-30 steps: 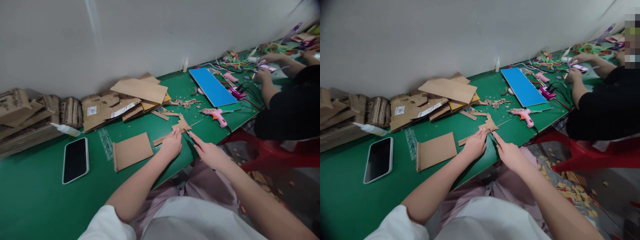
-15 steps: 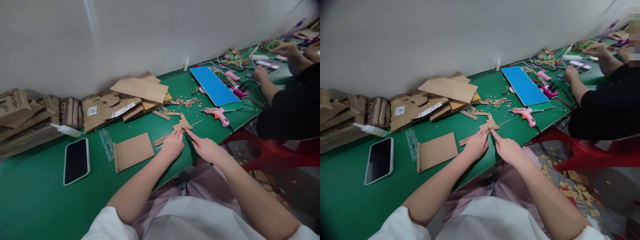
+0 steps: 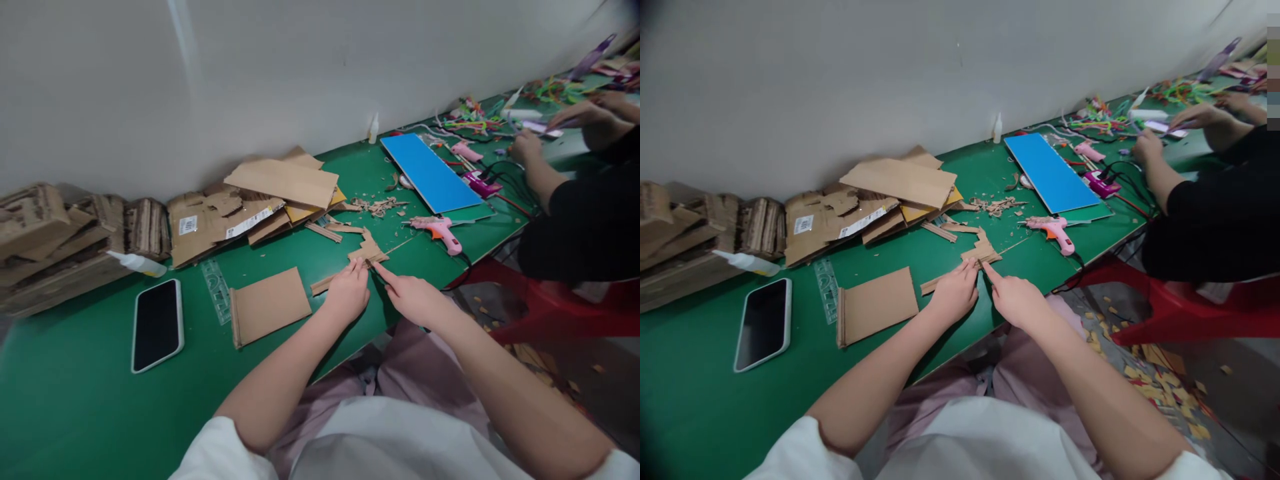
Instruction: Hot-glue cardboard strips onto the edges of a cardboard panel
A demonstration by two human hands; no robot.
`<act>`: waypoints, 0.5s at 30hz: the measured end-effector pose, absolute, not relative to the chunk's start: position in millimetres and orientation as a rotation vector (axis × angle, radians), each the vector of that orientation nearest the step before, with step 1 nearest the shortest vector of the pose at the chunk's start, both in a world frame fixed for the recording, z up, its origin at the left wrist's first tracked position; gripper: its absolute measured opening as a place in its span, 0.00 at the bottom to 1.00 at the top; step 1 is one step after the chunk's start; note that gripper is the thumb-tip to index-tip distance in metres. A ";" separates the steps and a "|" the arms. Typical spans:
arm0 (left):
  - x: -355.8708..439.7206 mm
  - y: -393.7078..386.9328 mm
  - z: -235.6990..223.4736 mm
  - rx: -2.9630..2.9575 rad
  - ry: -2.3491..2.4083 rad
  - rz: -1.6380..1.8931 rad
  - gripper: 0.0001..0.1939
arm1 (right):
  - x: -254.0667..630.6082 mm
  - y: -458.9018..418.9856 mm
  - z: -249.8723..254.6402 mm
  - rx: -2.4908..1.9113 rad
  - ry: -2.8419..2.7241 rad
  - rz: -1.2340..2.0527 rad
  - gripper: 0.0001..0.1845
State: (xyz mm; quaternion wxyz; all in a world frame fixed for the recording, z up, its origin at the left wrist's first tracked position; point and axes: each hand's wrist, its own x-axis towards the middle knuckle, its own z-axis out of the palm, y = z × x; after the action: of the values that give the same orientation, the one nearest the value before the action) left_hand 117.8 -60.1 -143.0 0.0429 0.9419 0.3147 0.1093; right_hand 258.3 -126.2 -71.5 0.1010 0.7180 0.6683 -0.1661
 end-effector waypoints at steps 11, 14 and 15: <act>76.0 -52.6 -107.5 2.802 1.143 0.473 0.22 | 259.7 -111.7 -60.5 2.025 1.978 -0.451 0.31; 5.1 -37.1 -86.2 2.704 1.581 0.631 0.19 | 264.4 -114.7 -65.0 2.075 1.961 -0.597 0.31; -23.6 -33.2 -83.0 2.588 1.802 0.705 0.20 | 266.1 -116.1 -67.4 2.109 1.943 -0.664 0.30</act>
State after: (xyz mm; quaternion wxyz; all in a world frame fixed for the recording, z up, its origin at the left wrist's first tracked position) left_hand -23.6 -33.2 -83.0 -0.0450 0.8001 0.5571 0.2178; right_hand 266.1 -116.1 -67.4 0.0988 0.7131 0.6568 -0.2244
